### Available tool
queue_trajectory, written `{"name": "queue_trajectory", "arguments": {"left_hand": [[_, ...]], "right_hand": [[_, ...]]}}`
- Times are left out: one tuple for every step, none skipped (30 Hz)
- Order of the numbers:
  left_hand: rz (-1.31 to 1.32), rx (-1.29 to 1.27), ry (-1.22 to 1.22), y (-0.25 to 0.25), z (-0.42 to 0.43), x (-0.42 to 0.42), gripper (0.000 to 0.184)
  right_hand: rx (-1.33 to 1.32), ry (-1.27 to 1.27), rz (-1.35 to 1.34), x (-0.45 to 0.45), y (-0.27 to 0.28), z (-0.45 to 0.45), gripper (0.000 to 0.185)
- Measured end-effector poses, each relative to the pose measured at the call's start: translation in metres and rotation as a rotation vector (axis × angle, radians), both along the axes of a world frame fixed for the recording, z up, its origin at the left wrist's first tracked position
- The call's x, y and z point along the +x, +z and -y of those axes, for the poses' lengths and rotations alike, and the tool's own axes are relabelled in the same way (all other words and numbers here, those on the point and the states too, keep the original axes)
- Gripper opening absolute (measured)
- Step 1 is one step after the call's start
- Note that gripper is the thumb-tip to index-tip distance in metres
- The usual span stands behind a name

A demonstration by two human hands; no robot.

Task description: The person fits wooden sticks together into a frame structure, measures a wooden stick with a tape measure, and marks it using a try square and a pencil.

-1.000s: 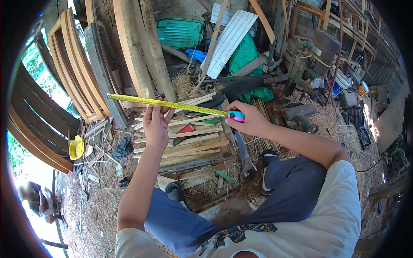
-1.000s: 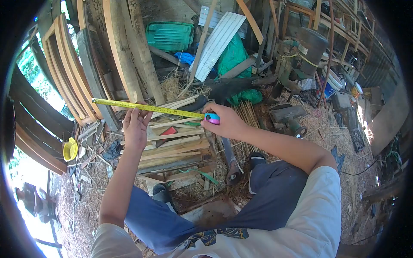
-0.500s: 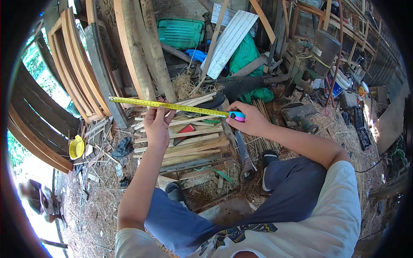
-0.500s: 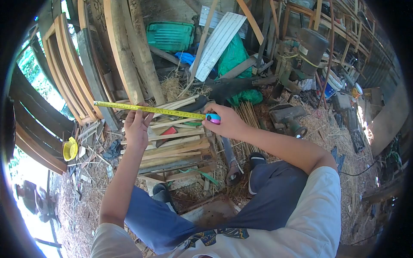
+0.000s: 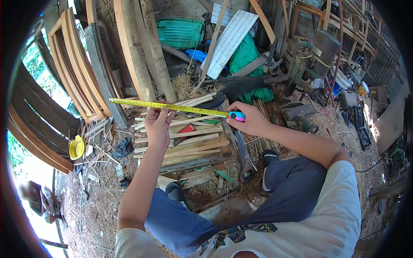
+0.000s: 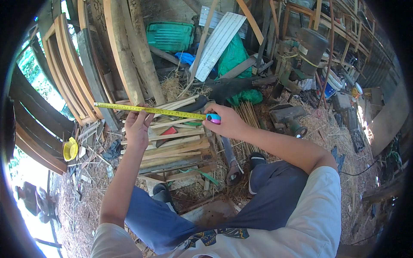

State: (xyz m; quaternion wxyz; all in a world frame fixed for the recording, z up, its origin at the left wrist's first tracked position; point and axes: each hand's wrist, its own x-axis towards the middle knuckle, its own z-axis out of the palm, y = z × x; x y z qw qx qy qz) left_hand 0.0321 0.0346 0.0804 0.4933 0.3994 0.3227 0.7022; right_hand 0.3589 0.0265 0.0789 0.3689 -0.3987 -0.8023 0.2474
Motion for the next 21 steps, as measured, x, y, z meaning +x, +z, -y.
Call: {"name": "queue_trajectory", "arguments": {"left_hand": [[0.000, 0.005, 0.001, -0.0002, -0.0002, 0.0002, 0.023], [-0.001, 0.002, 0.005, -0.0003, -0.0003, 0.0004, 0.022], [-0.002, 0.000, 0.009, 0.0002, -0.0001, 0.0008, 0.022], [-0.003, -0.003, 0.012, 0.0005, 0.0003, 0.0013, 0.022], [-0.004, -0.007, 0.014, 0.0008, 0.0007, 0.0017, 0.022], [-0.006, -0.010, 0.015, 0.0011, 0.0011, 0.0019, 0.021], [-0.008, -0.013, 0.016, 0.0014, 0.0014, 0.0021, 0.021], [-0.008, -0.014, 0.016, 0.0017, 0.0014, 0.0022, 0.021], [-0.008, -0.017, 0.015, 0.0016, 0.0014, 0.0024, 0.021], [-0.008, -0.019, 0.014, 0.0015, 0.0015, 0.0025, 0.020], [-0.011, -0.022, 0.016, 0.0014, 0.0015, 0.0025, 0.020], [-0.013, -0.025, 0.018, 0.0010, 0.0014, 0.0024, 0.020], [-0.015, -0.029, 0.020, 0.0007, 0.0013, 0.0023, 0.020], [-0.013, -0.029, 0.020, 0.0004, 0.0011, 0.0024, 0.020], [-0.011, -0.028, 0.021, 0.0003, 0.0010, 0.0025, 0.020], [-0.009, -0.028, 0.023, 0.0002, 0.0013, 0.0025, 0.020], [-0.011, -0.033, 0.027, 0.0002, 0.0012, 0.0025, 0.020], [-0.012, -0.039, 0.031, 0.0006, 0.0012, 0.0031, 0.020], [-0.013, -0.045, 0.035, 0.0009, 0.0014, 0.0036, 0.020], [-0.014, -0.048, 0.037, 0.0012, 0.0017, 0.0039, 0.020], [-0.014, -0.052, 0.038, 0.0018, 0.0022, 0.0043, 0.020]], "right_hand": [[0.002, 0.000, -0.002, -0.0001, 0.0002, 0.0001, 0.036], [0.002, 0.000, -0.002, 0.0000, -0.0001, -0.0001, 0.036], [0.001, 0.000, -0.002, 0.0000, -0.0007, -0.0006, 0.037], [0.001, -0.001, -0.001, 0.0001, -0.0009, -0.0006, 0.037], [-0.001, -0.007, 0.003, 0.0001, -0.0009, -0.0003, 0.037], [-0.003, -0.012, 0.007, -0.0003, -0.0001, 0.0003, 0.038], [-0.004, -0.018, 0.012, -0.0006, 0.0002, 0.0006, 0.038], [-0.002, -0.019, 0.012, -0.0007, 0.0001, 0.0004, 0.038], [0.000, -0.020, 0.012, -0.0005, -0.0004, 0.0003, 0.038], [0.001, -0.021, 0.012, -0.0004, -0.0009, 0.0001, 0.038], [-0.001, -0.021, 0.010, -0.0003, -0.0013, -0.0002, 0.038], [-0.004, -0.021, 0.008, -0.0003, -0.0018, -0.0007, 0.038], [-0.007, -0.020, 0.006, -0.0003, -0.0020, -0.0009, 0.038], [-0.010, -0.022, 0.008, -0.0002, -0.0021, -0.0010, 0.038], [-0.013, -0.023, 0.010, 0.0000, -0.0022, -0.0011, 0.038], [-0.015, -0.025, 0.011, 0.0000, -0.0024, -0.0007, 0.038], [-0.023, -0.027, 0.016, -0.0001, -0.0021, -0.0005, 0.038], [-0.031, -0.029, 0.020, -0.0001, -0.0016, 0.0000, 0.038], [-0.039, -0.031, 0.025, 0.0000, -0.0012, 0.0003, 0.038], [-0.039, -0.029, 0.023, 0.0001, -0.0011, 0.0005, 0.038], [-0.039, -0.026, 0.021, 0.0002, -0.0009, 0.0006, 0.038]]}}
